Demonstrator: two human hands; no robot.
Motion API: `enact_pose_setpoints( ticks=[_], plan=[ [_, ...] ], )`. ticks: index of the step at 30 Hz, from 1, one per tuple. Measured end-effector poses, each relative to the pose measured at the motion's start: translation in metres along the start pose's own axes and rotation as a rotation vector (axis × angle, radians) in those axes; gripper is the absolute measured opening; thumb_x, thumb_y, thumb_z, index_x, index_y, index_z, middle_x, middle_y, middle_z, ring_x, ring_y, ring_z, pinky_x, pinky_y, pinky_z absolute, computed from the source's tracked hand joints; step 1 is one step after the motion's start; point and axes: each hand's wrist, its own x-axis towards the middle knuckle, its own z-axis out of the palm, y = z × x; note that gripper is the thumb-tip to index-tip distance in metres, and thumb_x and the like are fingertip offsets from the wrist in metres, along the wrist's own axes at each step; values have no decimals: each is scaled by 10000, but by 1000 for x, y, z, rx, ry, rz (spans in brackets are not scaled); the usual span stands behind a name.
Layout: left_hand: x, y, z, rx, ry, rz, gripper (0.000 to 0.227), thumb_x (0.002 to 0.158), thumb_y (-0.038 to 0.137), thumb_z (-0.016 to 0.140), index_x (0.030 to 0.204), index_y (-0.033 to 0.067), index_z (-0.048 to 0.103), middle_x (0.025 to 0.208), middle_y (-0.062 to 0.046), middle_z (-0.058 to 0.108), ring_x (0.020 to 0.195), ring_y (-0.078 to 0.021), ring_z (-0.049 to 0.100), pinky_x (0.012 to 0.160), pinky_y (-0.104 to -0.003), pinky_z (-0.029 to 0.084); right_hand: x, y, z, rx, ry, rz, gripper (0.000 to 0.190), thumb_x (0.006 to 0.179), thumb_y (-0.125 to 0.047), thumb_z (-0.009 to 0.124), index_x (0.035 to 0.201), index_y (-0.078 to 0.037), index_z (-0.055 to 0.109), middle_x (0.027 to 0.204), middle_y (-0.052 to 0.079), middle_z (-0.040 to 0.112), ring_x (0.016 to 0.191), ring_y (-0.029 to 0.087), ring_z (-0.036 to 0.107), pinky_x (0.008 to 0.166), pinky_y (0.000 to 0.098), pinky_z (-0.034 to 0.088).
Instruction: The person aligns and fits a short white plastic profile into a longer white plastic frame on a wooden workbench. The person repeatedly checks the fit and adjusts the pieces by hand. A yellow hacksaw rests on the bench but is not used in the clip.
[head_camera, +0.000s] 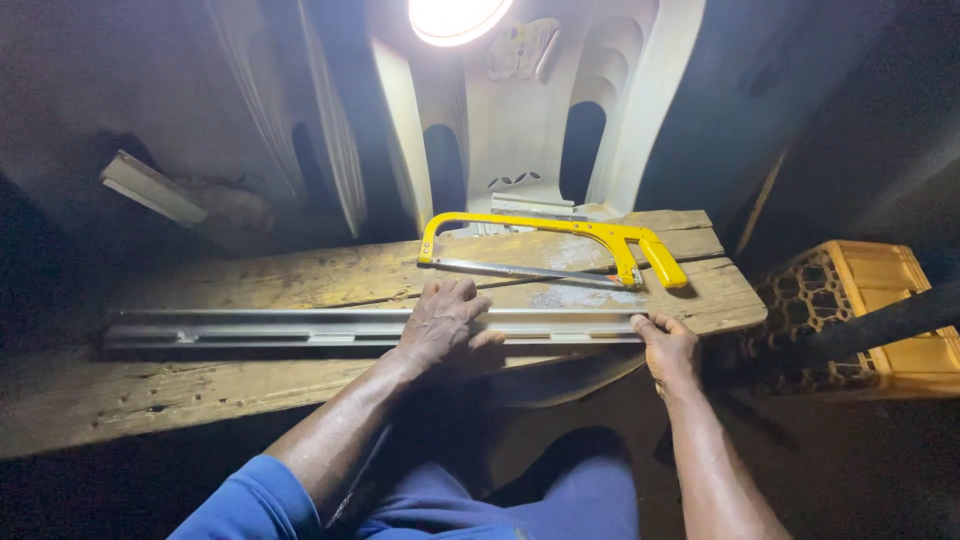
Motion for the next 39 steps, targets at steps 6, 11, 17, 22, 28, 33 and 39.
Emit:
enact_pose_setpoints(
  ticks=[6,11,17,22,28,33,39],
  plan=[
    [-3,-14,8,-263,-39,109,477,844,462,845,1146,140,663,1014,-149,615,988,-440,657,849,-533,560,2,2,0,-182,0,180,236,796,-454,840,968,-294,810,884,-34,777,920,255,740,733,368,520],
    [24,-28,4,-222,-181,-7,360,1027,542,610,973,214,748,934,-98,711,985,-349,732,846,-472,603,8,-21,7,-216,8,75,301,902,-509,787,1102,-291,842,1138,77,783,1155,342,705,936,423,550],
    [38,-33,7,-211,-244,-57,458,1099,546,468,904,235,742,1007,-36,715,1040,-284,714,865,-419,616,-7,-52,6,-172,-5,29,370,973,-542,772,1206,-260,828,1223,96,778,1246,340,678,1022,451,547],
    [36,-37,6,-164,-247,-74,483,1078,613,456,897,273,746,1004,-4,714,1031,-267,730,868,-417,625,-11,-50,9,-134,2,-9,387,968,-569,783,1215,-274,826,1189,90,781,1208,341,692,997,440,549],
    [39,-38,11,-89,-231,-102,519,1088,652,398,887,308,730,996,51,700,1029,-198,736,837,-365,632,-95,-132,-7,-313,254,-639,258,950,-161,797,1193,-81,823,1038,169,709,1015,398,728,903,495,586],
    [35,-36,12,-97,-214,-94,517,1071,669,424,872,299,723,967,52,677,1002,-198,733,821,-359,632,-136,-112,35,-235,-70,-933,407,893,-256,775,1296,-301,811,943,52,702,912,326,719,810,467,600],
    [27,-18,-4,-103,-133,-75,346,1008,614,591,912,332,767,961,41,699,988,-252,740,829,-405,642,-154,-89,45,-437,56,-975,589,878,-267,727,1464,-324,703,972,25,649,918,279,684,817,448,580]
  ],
)
